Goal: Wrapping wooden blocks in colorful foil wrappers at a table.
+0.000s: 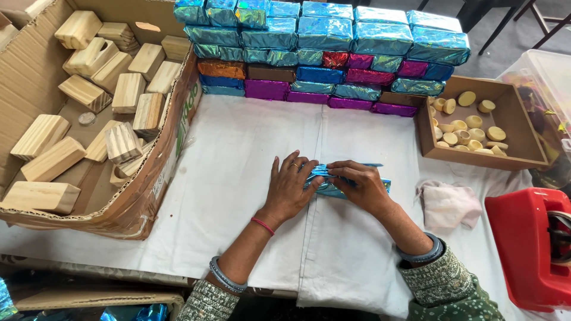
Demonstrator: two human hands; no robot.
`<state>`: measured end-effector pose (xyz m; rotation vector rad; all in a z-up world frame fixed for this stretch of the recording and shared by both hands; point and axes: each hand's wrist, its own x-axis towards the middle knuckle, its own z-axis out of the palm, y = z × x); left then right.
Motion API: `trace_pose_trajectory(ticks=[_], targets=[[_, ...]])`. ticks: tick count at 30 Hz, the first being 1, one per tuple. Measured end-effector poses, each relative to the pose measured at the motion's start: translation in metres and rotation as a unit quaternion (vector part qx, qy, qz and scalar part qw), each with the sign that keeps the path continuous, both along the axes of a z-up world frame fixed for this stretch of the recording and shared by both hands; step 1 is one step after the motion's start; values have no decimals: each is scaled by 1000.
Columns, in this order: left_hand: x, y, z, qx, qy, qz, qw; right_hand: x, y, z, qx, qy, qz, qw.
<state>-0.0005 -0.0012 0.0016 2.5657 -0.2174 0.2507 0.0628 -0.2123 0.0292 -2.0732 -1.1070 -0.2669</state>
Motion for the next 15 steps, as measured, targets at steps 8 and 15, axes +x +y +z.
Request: trace_pose_trajectory(ticks=[8,15], targets=[[0,0,-1,16,8,-8,1000,2,-2,-10,8,-81,-6,997],[-6,-2,16,85,-15,-8,996,-2,-7,-5,-36,-119,17,992]])
